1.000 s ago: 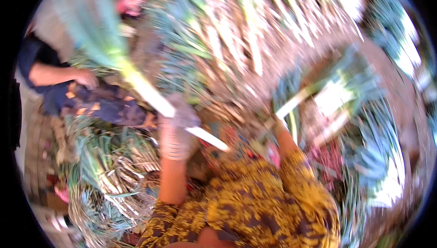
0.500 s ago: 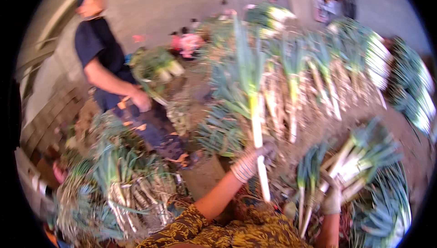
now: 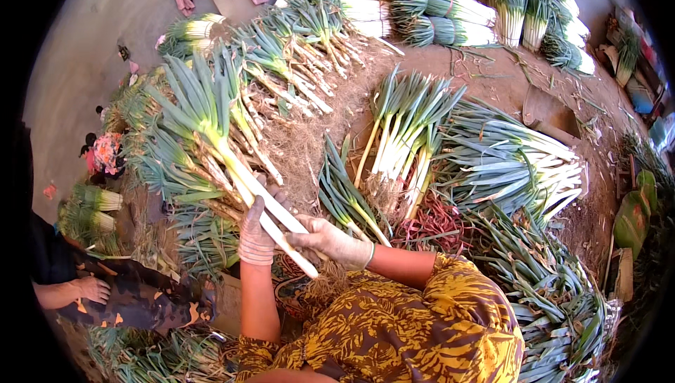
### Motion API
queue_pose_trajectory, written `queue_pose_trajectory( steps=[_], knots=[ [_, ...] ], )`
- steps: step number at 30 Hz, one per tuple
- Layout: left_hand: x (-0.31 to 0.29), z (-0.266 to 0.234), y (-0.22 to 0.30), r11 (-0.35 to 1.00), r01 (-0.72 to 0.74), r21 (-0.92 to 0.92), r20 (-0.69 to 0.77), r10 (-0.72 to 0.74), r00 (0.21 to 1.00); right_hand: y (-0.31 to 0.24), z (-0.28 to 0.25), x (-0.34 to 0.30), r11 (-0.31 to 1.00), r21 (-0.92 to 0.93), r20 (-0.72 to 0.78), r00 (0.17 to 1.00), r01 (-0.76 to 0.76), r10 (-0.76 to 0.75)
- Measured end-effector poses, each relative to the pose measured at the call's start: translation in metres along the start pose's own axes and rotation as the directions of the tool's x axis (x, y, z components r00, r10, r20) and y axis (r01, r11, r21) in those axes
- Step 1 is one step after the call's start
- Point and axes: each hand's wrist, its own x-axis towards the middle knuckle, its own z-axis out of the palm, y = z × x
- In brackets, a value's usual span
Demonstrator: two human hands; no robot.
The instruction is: The person processes leeks by picking them up from a pile, peeling off the outer skin layers, and aligning them on a wooden board.
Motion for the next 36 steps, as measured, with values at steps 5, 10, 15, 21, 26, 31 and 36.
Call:
queue_pose_trajectory(
  steps=[5,10,15,21,26,31,36],
  knots=[
    [0.008,-0.007,0.019,0.995,-0.104,-0.003,-0.076,0.103,0.992,0.056,-0.024,-0.019,0.754,-0.647,-0.041,0.983,0.112,-0.182],
    [0.028,-0.018,0.032,0.961,-0.263,0.089,-0.144,0.274,0.951,0.083,-0.079,-0.057,0.36,-0.914,-0.168,0.983,-0.185,0.078],
    [0.045,-0.057,0.012,0.962,-0.269,0.04,-0.24,0.27,0.932,0.105,-0.162,-0.072,-0.246,-0.943,-0.313,0.842,-0.222,0.44],
    [0.045,-0.106,-0.064,0.975,-0.123,-0.183,-0.322,0.059,0.945,0.053,-0.097,-0.014,0.527,-0.802,-0.293,0.954,-0.282,0.065],
    [0.026,-0.117,-0.076,0.997,-0.034,-0.069,-0.386,0.005,0.923,0.095,-0.061,0.034,0.506,-0.843,-0.159,0.984,-0.179,0.084],
    [0.011,-0.124,-0.068,0.985,-0.029,-0.169,-0.373,-0.037,0.927,0.097,-0.051,0.032,0.879,-0.268,-0.117,0.919,-0.394,0.376],
    [-0.004,-0.126,-0.059,0.996,0.012,-0.085,-0.301,-0.037,0.953,0.129,-0.055,0.035,0.933,0.138,-0.14,0.926,-0.332,0.35]
  ],
)
